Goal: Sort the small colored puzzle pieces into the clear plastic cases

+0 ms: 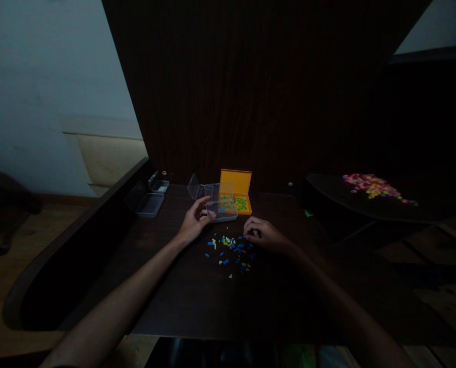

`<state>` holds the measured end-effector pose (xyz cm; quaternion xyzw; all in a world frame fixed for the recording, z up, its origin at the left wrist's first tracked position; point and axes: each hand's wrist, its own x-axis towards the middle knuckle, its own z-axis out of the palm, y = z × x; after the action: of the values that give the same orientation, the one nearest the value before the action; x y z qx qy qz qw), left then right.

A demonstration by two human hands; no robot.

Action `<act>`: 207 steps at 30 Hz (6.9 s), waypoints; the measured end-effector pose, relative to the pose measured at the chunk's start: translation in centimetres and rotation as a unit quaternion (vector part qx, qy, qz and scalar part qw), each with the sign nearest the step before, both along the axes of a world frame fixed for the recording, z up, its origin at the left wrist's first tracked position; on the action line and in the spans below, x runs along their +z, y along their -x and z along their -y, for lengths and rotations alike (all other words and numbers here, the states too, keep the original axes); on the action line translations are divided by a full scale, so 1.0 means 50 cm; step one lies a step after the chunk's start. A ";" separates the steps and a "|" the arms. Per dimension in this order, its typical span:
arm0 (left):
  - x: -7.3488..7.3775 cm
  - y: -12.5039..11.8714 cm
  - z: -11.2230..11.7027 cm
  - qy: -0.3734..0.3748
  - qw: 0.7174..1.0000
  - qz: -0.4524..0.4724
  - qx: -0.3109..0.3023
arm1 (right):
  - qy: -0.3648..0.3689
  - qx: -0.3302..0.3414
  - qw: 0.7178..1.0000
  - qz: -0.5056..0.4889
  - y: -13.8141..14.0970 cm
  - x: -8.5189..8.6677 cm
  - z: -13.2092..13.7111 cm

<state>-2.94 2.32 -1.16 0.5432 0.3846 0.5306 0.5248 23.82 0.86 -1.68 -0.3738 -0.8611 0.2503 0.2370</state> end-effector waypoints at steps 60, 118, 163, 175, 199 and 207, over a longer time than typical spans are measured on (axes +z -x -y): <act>-0.011 -0.005 0.000 -0.012 1.000 -0.001 -0.017 | -0.076 -0.135 0.980 0.128 0.040 -0.016 0.037; -0.012 -0.025 0.021 -0.020 0.997 0.011 -0.069 | -0.086 -0.061 0.973 0.203 0.078 0.125 -0.014; 0.003 -0.013 0.019 -0.002 0.999 -0.035 -0.036 | 0.024 0.041 0.988 0.144 0.032 0.050 0.038; -0.005 -0.007 0.011 0.008 0.998 -0.050 -0.028 | 0.013 0.010 0.992 0.129 0.031 0.054 0.042; -0.007 -0.019 0.028 0.006 0.996 -0.049 -0.080 | -0.010 -0.027 0.999 0.036 0.079 0.127 -0.031; -0.013 -0.018 0.024 -0.003 0.994 -0.059 -0.089 | -0.022 -0.009 0.993 0.116 0.138 0.140 -0.048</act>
<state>-2.02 1.10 -1.79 0.6077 0.3632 0.4498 0.5445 16.92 3.28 5.34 -0.4029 -0.8846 0.1843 0.1455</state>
